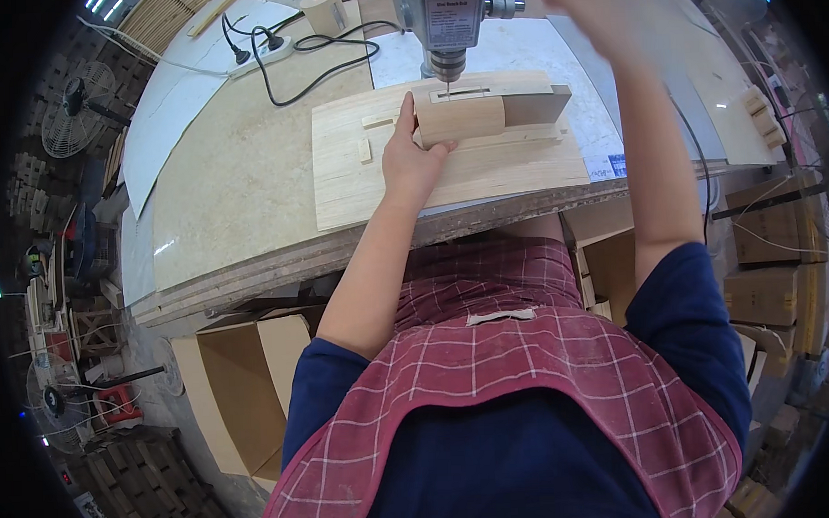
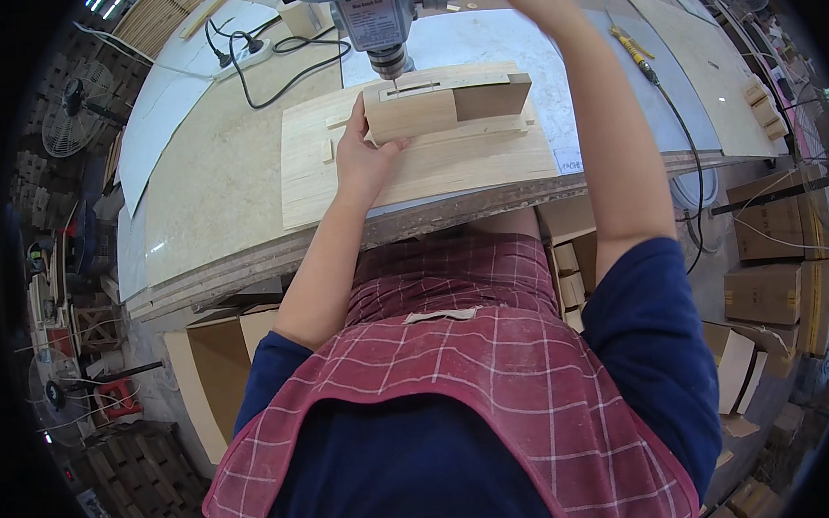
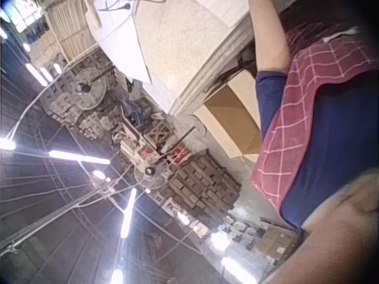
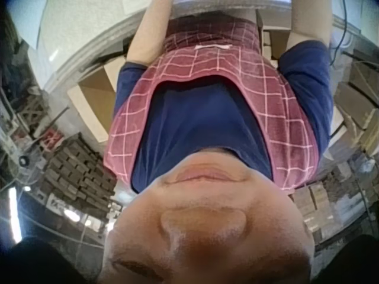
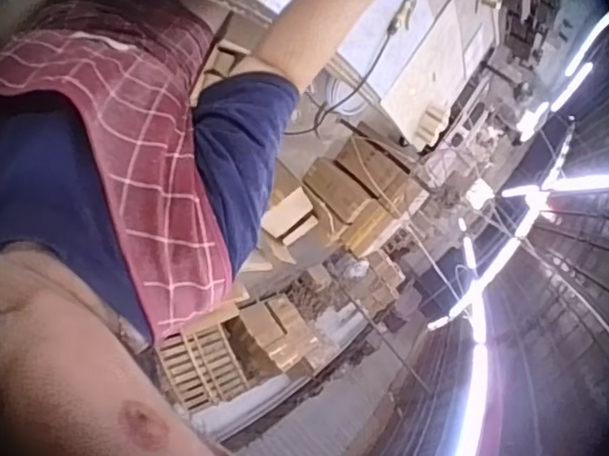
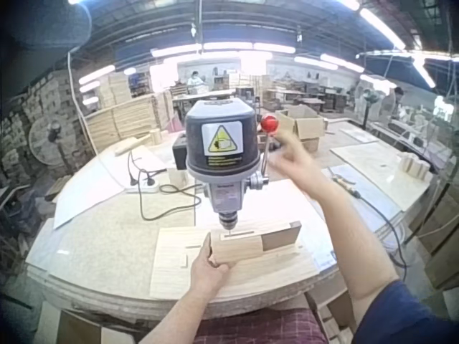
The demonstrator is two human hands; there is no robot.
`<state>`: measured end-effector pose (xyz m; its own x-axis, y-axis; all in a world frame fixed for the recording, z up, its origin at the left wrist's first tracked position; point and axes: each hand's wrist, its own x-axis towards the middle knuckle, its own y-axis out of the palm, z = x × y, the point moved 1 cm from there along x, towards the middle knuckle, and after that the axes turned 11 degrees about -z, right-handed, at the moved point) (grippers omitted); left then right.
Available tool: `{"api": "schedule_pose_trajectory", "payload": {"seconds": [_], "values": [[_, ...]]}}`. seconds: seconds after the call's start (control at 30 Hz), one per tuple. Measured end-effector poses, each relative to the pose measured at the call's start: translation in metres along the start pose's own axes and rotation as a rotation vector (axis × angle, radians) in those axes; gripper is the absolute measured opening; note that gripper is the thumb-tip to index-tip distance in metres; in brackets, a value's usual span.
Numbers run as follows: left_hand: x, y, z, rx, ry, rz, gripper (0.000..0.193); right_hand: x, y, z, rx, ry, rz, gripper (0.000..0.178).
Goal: Using a drill press to bore holes into cylindrical wood blocks.
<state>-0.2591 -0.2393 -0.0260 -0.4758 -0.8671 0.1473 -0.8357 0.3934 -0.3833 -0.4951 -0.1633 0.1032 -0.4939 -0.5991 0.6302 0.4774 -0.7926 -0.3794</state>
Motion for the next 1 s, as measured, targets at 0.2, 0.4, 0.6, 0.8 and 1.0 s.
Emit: {"api": "schedule_pose_trajectory", "payload": {"seconds": [0.2,0.4,0.6,0.8,1.0], "values": [[-0.010,-0.016,0.008,-0.065,0.132,-0.032,0.088,-0.106,-0.005,-0.021,-0.152,0.300,0.376,0.041],[-0.046,-0.093,0.013,-0.221,0.157,0.075,0.086,-0.145,-0.028,-0.011,0.029,0.466,0.315,0.033],[-0.080,-0.137,-0.011,-0.388,0.045,0.085,0.070,-0.172,-0.031,0.009,0.307,0.749,0.358,0.032],[-0.076,-0.171,-0.017,-0.465,-0.229,-0.192,0.056,-0.181,-0.055,0.015,0.433,0.697,0.271,0.022],[-0.077,-0.155,-0.019,-0.433,-0.403,-0.153,0.045,-0.174,-0.032,0.061,0.372,0.348,0.274,0.019]]}}
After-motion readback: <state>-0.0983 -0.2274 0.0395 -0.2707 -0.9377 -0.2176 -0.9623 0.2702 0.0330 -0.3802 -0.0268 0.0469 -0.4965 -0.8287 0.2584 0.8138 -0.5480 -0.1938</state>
